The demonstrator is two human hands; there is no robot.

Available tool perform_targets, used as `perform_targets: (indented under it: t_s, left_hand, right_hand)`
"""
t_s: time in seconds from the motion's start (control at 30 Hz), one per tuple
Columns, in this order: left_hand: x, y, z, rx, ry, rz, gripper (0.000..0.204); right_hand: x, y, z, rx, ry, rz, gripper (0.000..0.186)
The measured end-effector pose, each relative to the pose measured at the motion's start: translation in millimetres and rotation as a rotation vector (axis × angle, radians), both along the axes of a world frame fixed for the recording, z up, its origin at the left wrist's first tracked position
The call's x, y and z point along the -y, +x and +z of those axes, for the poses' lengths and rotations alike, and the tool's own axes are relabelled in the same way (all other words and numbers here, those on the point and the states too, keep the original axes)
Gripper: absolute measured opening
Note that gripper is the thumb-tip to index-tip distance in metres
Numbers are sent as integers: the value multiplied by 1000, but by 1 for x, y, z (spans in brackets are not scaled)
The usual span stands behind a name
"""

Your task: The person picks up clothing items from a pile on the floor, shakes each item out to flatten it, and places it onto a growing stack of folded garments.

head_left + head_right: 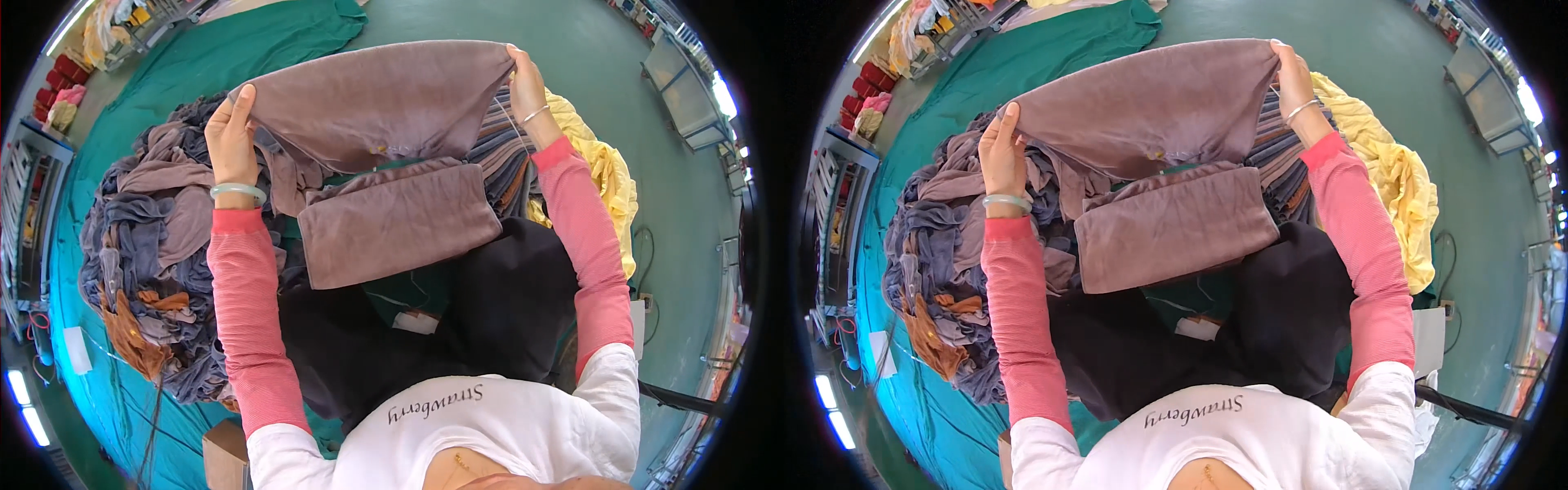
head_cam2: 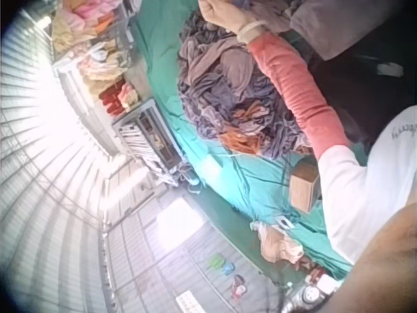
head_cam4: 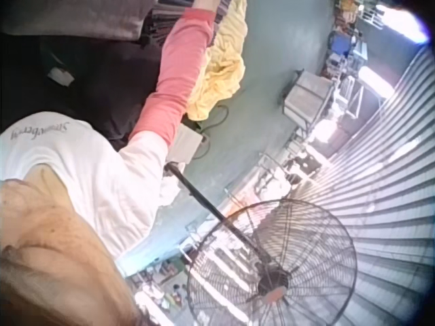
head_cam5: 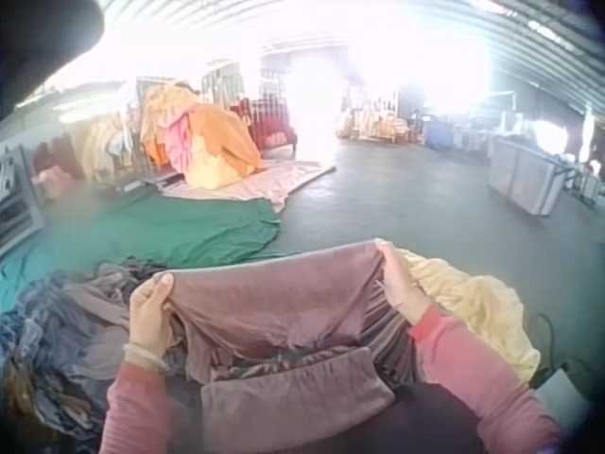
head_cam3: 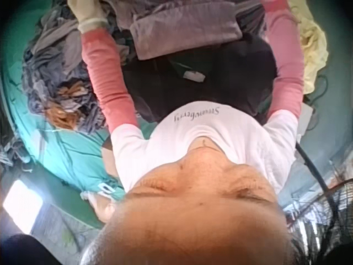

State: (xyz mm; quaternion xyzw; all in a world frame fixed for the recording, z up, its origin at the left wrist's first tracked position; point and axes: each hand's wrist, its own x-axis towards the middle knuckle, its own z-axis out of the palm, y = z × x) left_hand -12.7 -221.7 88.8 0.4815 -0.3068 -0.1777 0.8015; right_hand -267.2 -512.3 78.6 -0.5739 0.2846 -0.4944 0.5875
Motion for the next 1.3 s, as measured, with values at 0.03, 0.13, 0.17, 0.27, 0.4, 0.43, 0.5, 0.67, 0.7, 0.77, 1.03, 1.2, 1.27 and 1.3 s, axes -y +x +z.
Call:
perform_targets:
  t_s: [0.03,0.13,0.17,0.27,0.4,0.43,0.5,0.67,0.7,0.77,1.03,1.2,1.27,1.3]
  left_hand:
    - [-3,-3,3,17,36,64,16]
    - [-8,8,-1,-24,140,33,20]
    - [-6,2,1,-27,137,29,20]
    - [-2,-11,3,-242,-102,-263,28]
    - [4,-10,0,-109,10,-298,34]
    - [7,-9,-4,-22,83,-110,37]
    - [9,-5,-9,36,157,55,46]
    - [5,-22,16,344,-14,93,47]
    - [-4,-32,31,351,3,69,45]
    - [-22,-53,51,388,68,23,43]
    - [-111,-80,40,512,422,-994,19]
    - [-77,-66,-16,25,396,-676,21]
    - [-50,-52,-44,2,393,-513,21]
    - [-40,-45,-58,226,525,-350,26]
  right_hand:
    - [-3,-3,4,30,26,129,33]
    - [-10,-14,8,43,63,261,44]
    - [-8,-21,7,56,135,327,45]
    - [-2,-30,3,96,229,397,46]
    - [11,-39,-8,130,368,259,34]
    - [14,-40,-11,94,358,207,28]
    - [19,-43,-17,60,370,149,26]
    - [21,-56,0,121,292,111,33]
    - [14,-65,10,191,224,203,31]
    - [9,-102,16,257,159,308,27]
    - [-68,-187,12,-354,-11,948,41]
    - [-47,-156,-43,-203,439,474,21]
    - [-30,-133,-59,-213,492,491,18]
    - [-22,-129,-73,-313,488,472,23]
